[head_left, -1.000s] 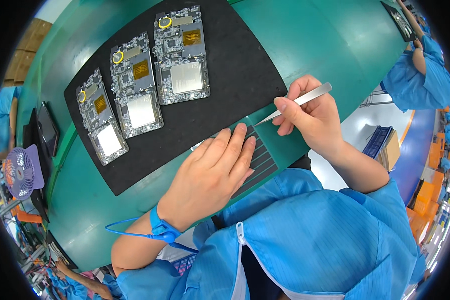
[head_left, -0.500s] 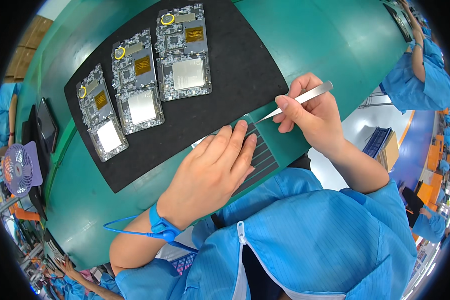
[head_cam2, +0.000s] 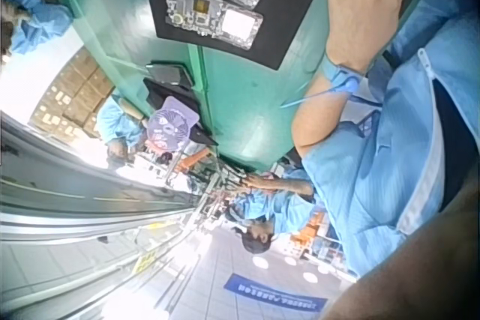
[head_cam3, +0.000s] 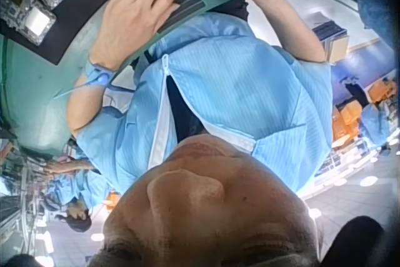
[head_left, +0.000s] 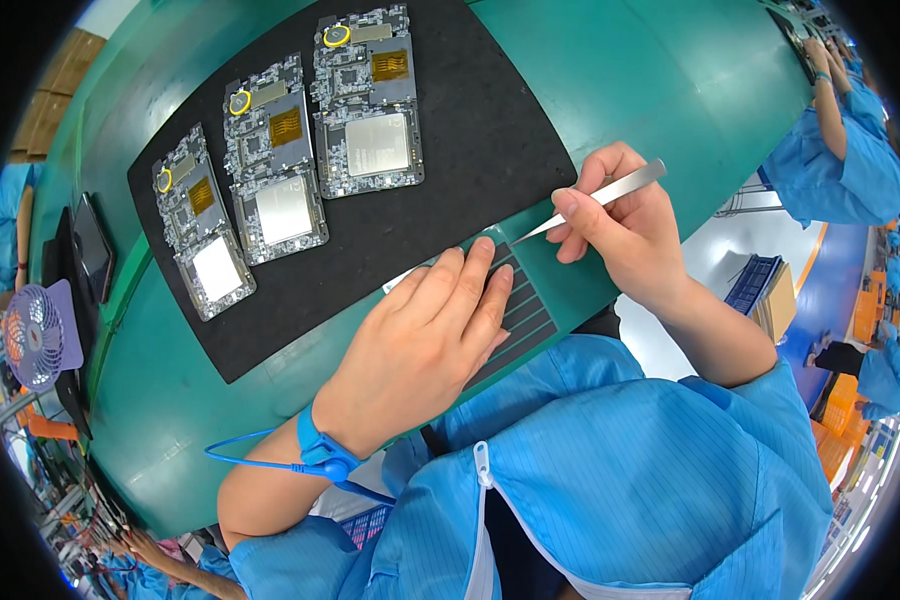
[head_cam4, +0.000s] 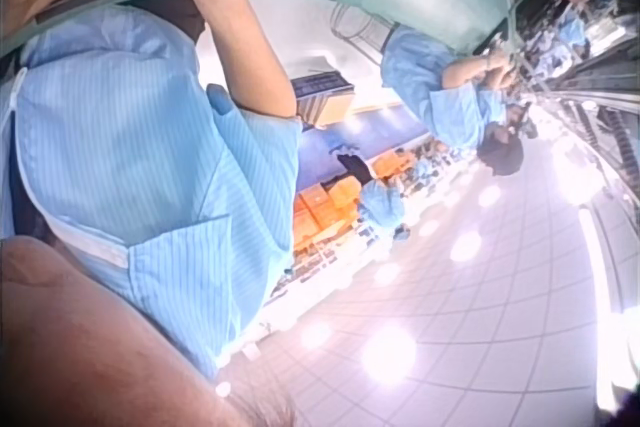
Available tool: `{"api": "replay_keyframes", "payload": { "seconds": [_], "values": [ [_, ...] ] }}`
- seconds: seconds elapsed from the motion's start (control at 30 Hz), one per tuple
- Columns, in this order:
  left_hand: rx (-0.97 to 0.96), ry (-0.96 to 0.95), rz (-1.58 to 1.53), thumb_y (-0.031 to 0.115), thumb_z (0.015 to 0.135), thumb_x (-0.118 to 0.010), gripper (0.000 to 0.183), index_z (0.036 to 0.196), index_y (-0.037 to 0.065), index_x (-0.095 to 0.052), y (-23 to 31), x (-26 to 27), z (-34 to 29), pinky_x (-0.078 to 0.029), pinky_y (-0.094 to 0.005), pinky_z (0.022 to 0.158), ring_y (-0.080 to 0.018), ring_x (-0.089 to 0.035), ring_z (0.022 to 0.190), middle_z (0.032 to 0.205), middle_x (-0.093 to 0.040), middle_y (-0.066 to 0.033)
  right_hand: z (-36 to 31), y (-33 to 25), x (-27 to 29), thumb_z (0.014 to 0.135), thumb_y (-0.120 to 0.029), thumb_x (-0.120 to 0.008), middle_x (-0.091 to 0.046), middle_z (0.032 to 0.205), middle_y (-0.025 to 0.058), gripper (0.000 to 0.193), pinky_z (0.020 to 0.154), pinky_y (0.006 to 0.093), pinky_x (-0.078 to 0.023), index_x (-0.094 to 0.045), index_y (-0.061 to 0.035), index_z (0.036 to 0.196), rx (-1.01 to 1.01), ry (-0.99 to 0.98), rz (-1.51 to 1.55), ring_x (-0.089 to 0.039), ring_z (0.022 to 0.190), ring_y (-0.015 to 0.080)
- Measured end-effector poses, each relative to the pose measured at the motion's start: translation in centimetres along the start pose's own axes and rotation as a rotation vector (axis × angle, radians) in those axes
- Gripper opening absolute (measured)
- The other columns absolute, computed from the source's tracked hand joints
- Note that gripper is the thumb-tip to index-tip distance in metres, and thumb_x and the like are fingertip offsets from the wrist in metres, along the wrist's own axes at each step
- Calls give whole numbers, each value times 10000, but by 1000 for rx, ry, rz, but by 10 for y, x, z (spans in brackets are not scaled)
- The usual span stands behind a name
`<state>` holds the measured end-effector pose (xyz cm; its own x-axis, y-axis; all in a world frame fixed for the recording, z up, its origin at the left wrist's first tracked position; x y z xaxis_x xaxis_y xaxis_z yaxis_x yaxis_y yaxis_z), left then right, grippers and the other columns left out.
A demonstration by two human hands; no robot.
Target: The person uses tweezers to pick up small rectangular components from a sheet and places them onto circuit boards arranged on a black mat. The person repeats this process for multiple boards, carefully positioning each component before moving to the next unit.
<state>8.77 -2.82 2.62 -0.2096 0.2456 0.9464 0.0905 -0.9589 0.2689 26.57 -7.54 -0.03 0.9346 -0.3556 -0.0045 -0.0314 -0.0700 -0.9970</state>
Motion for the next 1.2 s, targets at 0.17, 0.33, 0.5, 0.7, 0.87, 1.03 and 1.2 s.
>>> {"api": "replay_keyframes", "payload": {
  "seconds": [0.17,0.33,0.5,0.7,0.87,1.03,1.2],
  "values": [
    [4,0,-1,224,749,-690,480,1159,2,-579,1,0,0,-477,-375,864,-306,-538,1061,1233,-523,-192,-2,0,-1,908,-137,-601,-581,718,37,208,503,164,-469,-427,-30,947,54,-17,29,-606,572,66],
    [5,-6,19,224,746,-692,485,1164,7,-577,1,2,0,-478,-371,867,-308,-540,1063,1231,-527,-194,2,3,6,911,-132,-595,-605,694,70,198,496,179,-470,-426,-36,949,39,40,158,-606,547,87],
    [92,90,-20,216,751,-696,466,1151,9,-578,-14,25,-4,-459,-410,887,-329,-534,1077,1205,-550,-183,20,-2,17,916,-162,-590,-620,703,98,178,518,187,-463,-447,-55,932,3,93,381,-600,547,109],
    [352,170,299,263,780,-682,503,1183,-4,-544,-47,38,2,-404,-445,941,-382,-476,1136,1197,-530,-231,98,-21,-2,913,-221,-593,-639,788,94,192,698,252,-471,-510,-50,942,-18,6,503,-604,712,115],
    [329,207,178,285,772,-687,548,1207,-11,-533,-29,27,12,-428,-438,914,-403,-487,1097,1185,-504,-284,154,-35,-47,903,-208,-600,-640,815,96,228,784,288,-472,-489,-29,988,43,-81,549,-612,733,132],
    [318,222,143,287,761,-697,585,1190,-68,-520,-24,26,19,-444,-413,899,-373,-504,1073,1166,-516,-262,163,-27,-55,889,-194,-613,-638,798,98,266,748,265,-480,-459,-24,1023,14,-123,551,-614,719,124],
    [334,250,229,284,756,-696,588,1146,-122,-524,-37,17,22,-463,-377,879,-354,-514,1051,1110,-537,-250,129,-35,-39,891,-182,-611,-625,710,92,215,564,214,-463,-446,-57,954,5,-110,321,-584,536,109]
  ]
}}
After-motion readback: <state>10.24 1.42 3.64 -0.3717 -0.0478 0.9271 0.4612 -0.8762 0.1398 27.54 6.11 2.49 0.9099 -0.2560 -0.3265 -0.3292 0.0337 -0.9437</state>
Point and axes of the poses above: each hand's wrist, its own z-axis towards the middle knuckle, its own x-axis out of the back of the hand, y = z × x, the point moved 5 cm from there along z, towards the middle knuckle
